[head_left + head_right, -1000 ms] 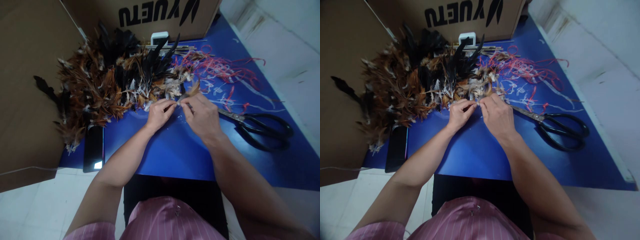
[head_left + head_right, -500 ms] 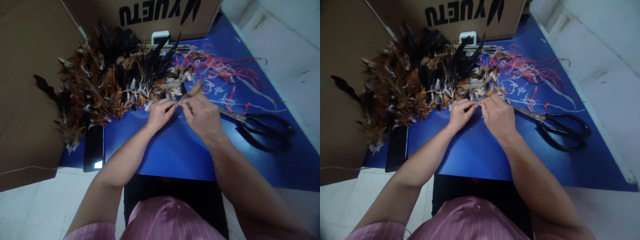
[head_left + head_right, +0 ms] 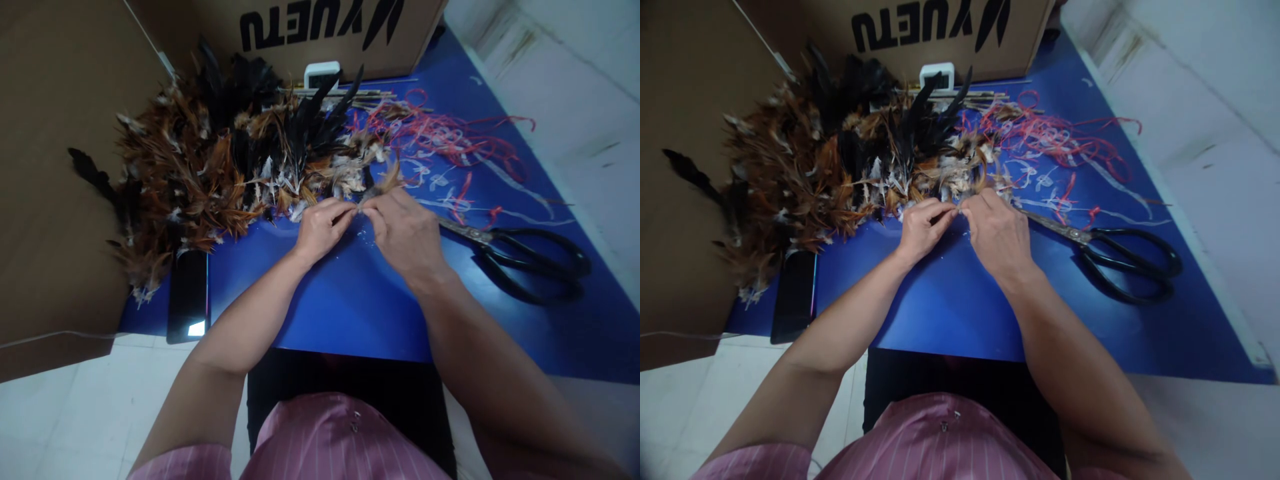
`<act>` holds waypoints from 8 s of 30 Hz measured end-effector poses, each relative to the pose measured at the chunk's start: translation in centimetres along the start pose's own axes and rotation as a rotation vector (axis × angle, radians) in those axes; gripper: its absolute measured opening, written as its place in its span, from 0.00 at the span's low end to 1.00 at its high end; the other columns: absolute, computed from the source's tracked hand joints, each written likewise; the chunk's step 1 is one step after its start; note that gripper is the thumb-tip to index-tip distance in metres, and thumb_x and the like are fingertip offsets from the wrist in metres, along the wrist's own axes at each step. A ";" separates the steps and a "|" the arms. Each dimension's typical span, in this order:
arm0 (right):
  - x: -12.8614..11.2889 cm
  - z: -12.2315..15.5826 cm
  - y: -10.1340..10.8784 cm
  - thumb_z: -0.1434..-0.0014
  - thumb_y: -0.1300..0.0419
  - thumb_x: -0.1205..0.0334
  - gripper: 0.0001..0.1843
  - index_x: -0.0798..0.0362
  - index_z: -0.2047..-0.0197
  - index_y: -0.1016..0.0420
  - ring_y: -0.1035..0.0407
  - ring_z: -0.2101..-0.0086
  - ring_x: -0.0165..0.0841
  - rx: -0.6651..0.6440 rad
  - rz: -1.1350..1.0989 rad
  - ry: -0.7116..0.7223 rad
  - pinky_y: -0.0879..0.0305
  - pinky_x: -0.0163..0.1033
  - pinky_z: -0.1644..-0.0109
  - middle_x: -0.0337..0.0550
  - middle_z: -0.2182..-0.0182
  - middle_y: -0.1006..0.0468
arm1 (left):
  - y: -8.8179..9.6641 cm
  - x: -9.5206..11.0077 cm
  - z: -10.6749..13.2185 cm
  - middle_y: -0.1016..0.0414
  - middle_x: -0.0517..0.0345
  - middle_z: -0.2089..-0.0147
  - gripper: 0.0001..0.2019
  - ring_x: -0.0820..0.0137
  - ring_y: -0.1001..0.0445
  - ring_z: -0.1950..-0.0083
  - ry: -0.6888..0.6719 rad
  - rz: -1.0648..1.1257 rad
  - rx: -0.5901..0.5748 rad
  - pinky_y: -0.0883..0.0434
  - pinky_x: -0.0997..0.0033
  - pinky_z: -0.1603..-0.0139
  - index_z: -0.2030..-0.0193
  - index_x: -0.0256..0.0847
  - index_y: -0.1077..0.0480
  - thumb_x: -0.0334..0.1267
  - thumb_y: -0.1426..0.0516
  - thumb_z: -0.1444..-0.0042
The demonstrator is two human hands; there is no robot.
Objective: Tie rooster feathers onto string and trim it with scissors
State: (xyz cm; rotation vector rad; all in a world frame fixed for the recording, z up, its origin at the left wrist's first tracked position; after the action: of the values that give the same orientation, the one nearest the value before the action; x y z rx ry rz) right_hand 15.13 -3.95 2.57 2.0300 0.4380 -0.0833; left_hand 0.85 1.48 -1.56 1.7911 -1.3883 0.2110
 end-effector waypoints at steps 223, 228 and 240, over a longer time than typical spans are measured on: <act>8.8 -2.7 -2.6 0.33 0.54 0.61 0.17 0.55 0.54 0.25 0.36 0.49 0.50 -0.131 0.206 -0.150 0.41 0.55 0.48 0.56 0.52 0.25 | 1.8 -2.0 -1.4 0.39 0.69 0.86 0.13 0.82 0.44 0.85 0.645 0.799 0.279 0.49 0.79 0.84 0.71 0.38 0.22 0.44 0.30 0.60; 8.2 -2.8 -2.6 0.32 0.56 0.61 0.17 0.56 0.55 0.27 0.36 0.49 0.48 -0.112 0.187 -0.128 0.41 0.53 0.48 0.57 0.53 0.25 | 1.8 -2.0 -1.4 0.38 0.68 0.86 0.13 0.82 0.43 0.85 0.654 0.806 0.297 0.50 0.79 0.84 0.72 0.38 0.23 0.43 0.30 0.62; 11.1 -3.9 0.7 0.35 0.52 0.64 0.15 0.51 0.55 0.25 0.28 0.53 0.41 -0.006 -0.016 -0.335 0.35 0.45 0.47 0.51 0.54 0.21 | 1.9 -1.9 -1.5 0.38 0.68 0.86 0.11 0.82 0.44 0.85 0.664 0.830 0.307 0.50 0.80 0.84 0.72 0.37 0.23 0.41 0.31 0.61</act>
State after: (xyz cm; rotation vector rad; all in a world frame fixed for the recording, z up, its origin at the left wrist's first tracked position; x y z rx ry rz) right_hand 25.24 2.14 2.38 1.9585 0.2422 -0.4247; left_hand -0.97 3.87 -0.76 1.0761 -1.5431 1.3770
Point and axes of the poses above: each hand's wrist, its own z-axis away from the middle knuckle, its own y-axis out of the back of the hand, x = y × z, the point moved 2 cm from there along -z, towards the middle knuckle
